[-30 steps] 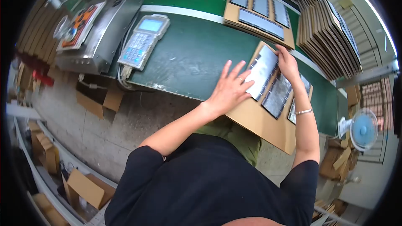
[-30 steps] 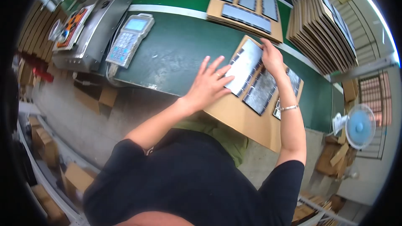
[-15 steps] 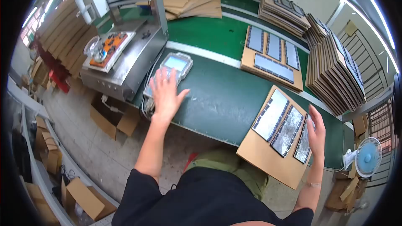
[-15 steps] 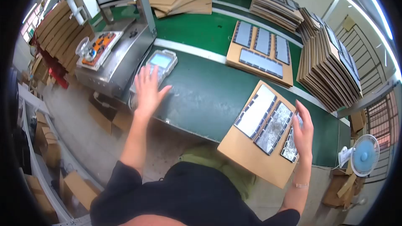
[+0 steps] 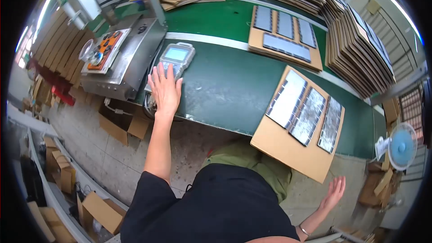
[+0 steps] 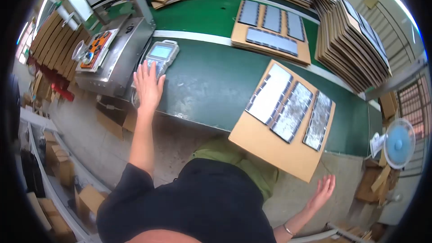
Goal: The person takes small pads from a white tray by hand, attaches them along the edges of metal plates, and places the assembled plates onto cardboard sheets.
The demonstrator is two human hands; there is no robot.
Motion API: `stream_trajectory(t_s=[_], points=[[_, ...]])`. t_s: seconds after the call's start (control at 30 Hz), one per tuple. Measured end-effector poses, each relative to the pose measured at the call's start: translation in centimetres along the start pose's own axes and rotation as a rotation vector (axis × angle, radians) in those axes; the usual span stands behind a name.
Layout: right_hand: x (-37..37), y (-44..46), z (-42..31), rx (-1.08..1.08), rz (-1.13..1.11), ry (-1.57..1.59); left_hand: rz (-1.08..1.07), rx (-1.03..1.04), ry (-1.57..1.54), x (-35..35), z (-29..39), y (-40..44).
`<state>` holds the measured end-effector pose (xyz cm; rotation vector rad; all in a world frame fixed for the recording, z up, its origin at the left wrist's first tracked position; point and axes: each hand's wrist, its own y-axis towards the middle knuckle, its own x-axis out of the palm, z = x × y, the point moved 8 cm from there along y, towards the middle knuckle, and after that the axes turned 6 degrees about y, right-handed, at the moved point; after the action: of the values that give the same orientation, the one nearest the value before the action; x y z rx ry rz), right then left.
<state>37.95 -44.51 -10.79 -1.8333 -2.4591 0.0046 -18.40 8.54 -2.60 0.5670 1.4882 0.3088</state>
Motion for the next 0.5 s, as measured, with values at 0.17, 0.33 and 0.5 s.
stream_trajectory(t_s=[0.17,0.33,0.5], points=[[5.2,-2.5,3.4,0.359,-0.271,0.461,-0.082,0.131,-0.612,-2.3,8.6,-3.7],[10.8,-3.8,2.0,0.402,-0.437,0.48,-0.356,0.273,-0.918,-3.7,17.2,-8.2],[10.8,-3.8,1.9,0.291,-0.34,0.475,-0.403,0.379,-0.945,-4.1,19.6,-8.9]])
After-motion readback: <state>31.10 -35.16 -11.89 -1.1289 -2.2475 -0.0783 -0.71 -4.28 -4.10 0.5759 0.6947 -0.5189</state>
